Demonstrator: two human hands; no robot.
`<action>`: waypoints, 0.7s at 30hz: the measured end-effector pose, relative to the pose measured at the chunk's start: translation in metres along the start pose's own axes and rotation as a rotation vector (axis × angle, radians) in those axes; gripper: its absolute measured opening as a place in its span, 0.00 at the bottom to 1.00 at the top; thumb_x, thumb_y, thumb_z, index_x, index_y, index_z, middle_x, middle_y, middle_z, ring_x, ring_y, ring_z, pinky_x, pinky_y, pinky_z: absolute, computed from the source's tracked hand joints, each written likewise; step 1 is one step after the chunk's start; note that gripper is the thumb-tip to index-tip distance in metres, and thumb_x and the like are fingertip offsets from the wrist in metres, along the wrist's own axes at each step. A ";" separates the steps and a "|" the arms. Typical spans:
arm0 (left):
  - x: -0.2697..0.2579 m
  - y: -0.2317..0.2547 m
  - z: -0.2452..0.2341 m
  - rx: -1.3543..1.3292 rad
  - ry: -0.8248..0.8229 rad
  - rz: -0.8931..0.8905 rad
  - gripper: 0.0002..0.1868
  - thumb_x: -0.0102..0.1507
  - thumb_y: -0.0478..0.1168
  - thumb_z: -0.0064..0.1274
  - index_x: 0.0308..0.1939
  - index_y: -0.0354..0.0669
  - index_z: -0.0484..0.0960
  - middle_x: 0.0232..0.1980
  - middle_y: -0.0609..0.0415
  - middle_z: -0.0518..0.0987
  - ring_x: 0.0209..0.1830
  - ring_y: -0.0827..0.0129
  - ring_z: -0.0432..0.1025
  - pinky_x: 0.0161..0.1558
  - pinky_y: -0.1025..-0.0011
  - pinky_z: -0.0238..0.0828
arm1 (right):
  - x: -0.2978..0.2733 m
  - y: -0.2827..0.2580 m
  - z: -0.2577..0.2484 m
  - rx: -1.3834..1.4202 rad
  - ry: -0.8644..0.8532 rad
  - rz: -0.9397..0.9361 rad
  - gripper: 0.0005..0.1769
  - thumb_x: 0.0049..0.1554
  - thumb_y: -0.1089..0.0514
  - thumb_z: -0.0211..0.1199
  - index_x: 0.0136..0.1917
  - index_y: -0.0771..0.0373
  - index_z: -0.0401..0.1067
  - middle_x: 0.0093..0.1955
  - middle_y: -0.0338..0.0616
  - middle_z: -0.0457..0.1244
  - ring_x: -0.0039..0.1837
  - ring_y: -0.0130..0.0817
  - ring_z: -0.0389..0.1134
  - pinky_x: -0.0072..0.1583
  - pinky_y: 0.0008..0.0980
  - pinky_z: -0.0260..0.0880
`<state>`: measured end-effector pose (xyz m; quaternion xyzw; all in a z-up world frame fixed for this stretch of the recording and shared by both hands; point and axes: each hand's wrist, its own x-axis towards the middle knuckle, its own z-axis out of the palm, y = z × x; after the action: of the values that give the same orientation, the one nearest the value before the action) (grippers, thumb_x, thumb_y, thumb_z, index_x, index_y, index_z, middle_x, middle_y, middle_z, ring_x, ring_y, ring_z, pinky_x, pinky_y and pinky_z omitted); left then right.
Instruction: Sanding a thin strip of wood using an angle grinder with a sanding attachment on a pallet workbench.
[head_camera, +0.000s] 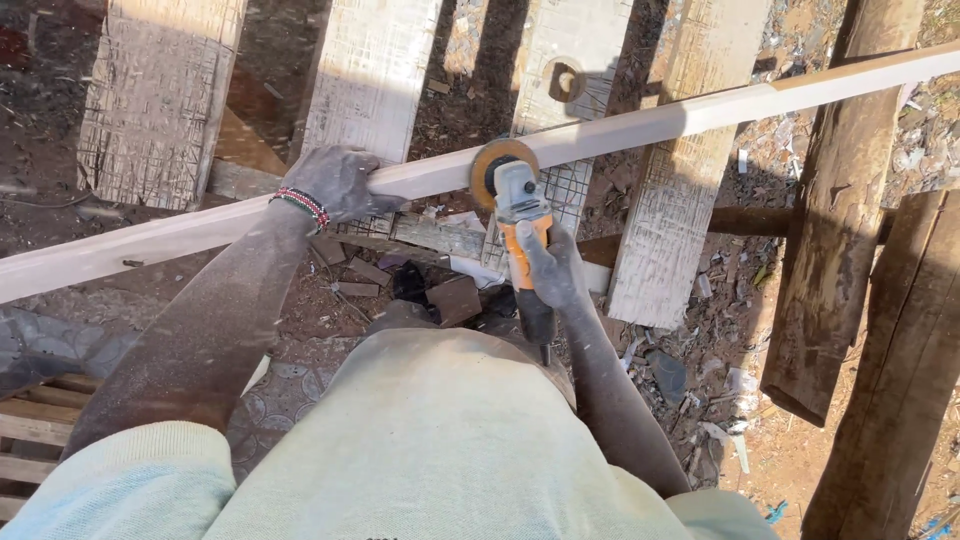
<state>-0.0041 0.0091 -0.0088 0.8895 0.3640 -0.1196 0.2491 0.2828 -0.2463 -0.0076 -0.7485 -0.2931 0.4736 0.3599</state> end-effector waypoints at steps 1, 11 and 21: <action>0.000 -0.003 0.000 0.001 -0.001 -0.001 0.38 0.70 0.75 0.68 0.59 0.45 0.97 0.54 0.44 0.95 0.62 0.45 0.89 0.67 0.49 0.87 | 0.000 0.011 0.006 0.001 -0.001 0.000 0.37 0.74 0.31 0.69 0.84 0.56 0.77 0.66 0.66 0.77 0.68 0.69 0.79 0.65 0.66 0.81; 0.008 -0.011 0.004 0.007 -0.029 0.016 0.38 0.70 0.75 0.68 0.60 0.46 0.97 0.54 0.43 0.95 0.61 0.46 0.89 0.65 0.48 0.88 | 0.010 0.020 -0.069 0.159 0.149 -0.038 0.40 0.80 0.27 0.57 0.83 0.63 0.74 0.65 0.64 0.76 0.61 0.56 0.81 0.64 0.63 0.83; 0.011 -0.017 0.013 0.025 -0.026 0.014 0.37 0.68 0.76 0.66 0.62 0.51 0.97 0.59 0.45 0.94 0.65 0.44 0.88 0.67 0.43 0.85 | 0.031 -0.014 -0.103 0.342 0.254 -0.101 0.46 0.75 0.15 0.47 0.66 0.55 0.84 0.50 0.50 0.78 0.50 0.42 0.83 0.56 0.50 0.90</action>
<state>-0.0088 0.0186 -0.0299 0.8934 0.3529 -0.1342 0.2435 0.3876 -0.2413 0.0182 -0.7146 -0.1980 0.3994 0.5390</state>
